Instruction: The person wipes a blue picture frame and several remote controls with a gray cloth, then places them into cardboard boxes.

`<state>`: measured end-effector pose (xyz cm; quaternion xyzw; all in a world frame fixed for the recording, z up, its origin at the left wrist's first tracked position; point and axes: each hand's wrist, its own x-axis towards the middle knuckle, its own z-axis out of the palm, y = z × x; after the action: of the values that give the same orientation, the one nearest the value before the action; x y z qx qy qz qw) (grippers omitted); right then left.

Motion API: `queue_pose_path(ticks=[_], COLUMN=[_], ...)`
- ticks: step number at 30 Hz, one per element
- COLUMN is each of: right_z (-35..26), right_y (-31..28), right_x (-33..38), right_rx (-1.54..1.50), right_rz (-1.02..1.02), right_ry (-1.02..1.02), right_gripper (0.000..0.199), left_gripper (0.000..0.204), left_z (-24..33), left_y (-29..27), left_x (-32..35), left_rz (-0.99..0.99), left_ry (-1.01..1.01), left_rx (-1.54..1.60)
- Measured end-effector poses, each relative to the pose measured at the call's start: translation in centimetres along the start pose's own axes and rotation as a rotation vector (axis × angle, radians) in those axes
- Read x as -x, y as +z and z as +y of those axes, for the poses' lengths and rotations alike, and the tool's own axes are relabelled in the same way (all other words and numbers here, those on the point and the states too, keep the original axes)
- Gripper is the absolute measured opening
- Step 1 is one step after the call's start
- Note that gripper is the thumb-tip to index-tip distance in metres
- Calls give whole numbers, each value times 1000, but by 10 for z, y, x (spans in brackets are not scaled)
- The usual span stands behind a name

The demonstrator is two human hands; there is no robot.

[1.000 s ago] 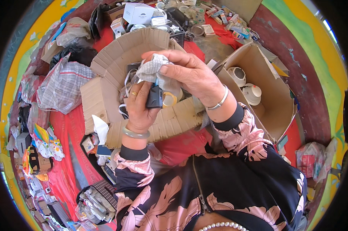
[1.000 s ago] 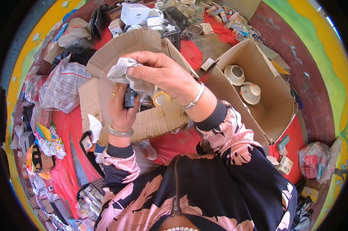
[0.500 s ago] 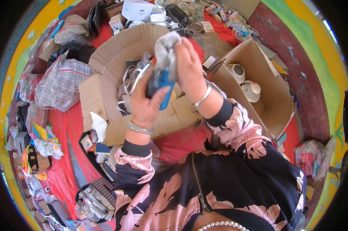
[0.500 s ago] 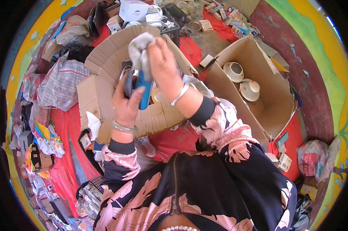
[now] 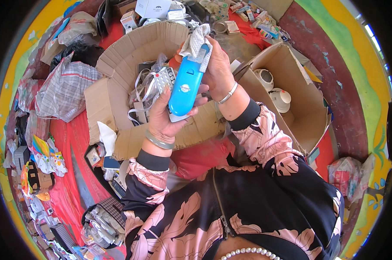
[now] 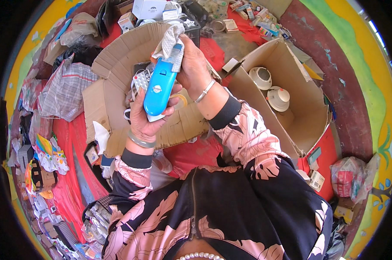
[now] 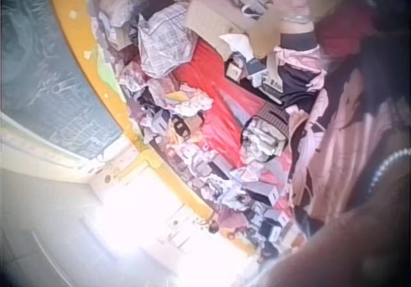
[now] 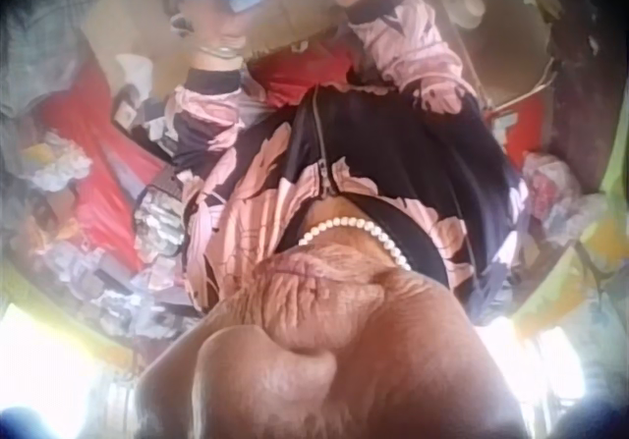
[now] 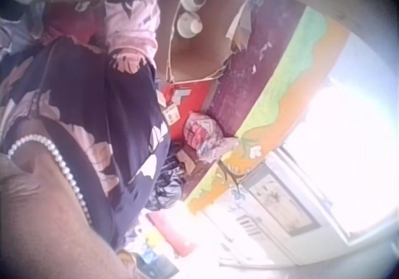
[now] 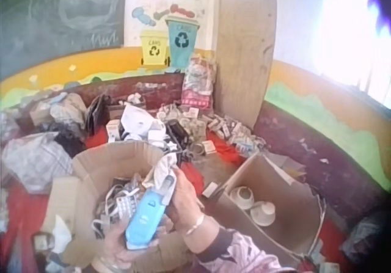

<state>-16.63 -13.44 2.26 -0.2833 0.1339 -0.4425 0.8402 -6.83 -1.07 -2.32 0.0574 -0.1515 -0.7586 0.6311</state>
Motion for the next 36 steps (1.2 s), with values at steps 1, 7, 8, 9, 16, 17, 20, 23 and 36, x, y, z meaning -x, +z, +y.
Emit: queue_pose_path(ticks=[1, 7, 8, 9, 16, 17, 20, 23, 36], right_z=[0, -31, -36, -34, 24, 30, 43, 51, 16], right_y=[2, -24, -15, -14, -9, -6, 7, 19, 0], right_x=[1, -20, -12, -10, -11, -5, 15, 42, -5], right_rx=[23, 194, 151, 335, 1457, 1368, 1262, 1396, 1490], right_rz=[9, -19, -2, -9, -281, -350, -476, -595, -280], right_ry=[-17, -520, -510, -576, -1025, -936, -793, -815, -1089], right_gripper=[38, 18, 14, 16, 29, 30, 32, 38, 34], left_gripper=[67, 59, 57, 54, 43, 42, 38, 41, 37], left_z=[-1, 2, 2, 3, 0, 3, 16, 32, 13], left_y=[-1, -7, -6, -6, -11, -8, -4, -24, -7], left_x=[0, -2, -3, -4, -7, -7, -2, 3, 4], left_rz=[8, 95, 129, 164, 370, 388, 424, 143, 286], left_ry=[27, 198, 207, 218, 366, 387, 425, 430, 324], left_rx=[-20, -87, -97, -108, -379, -332, -229, -128, -292])
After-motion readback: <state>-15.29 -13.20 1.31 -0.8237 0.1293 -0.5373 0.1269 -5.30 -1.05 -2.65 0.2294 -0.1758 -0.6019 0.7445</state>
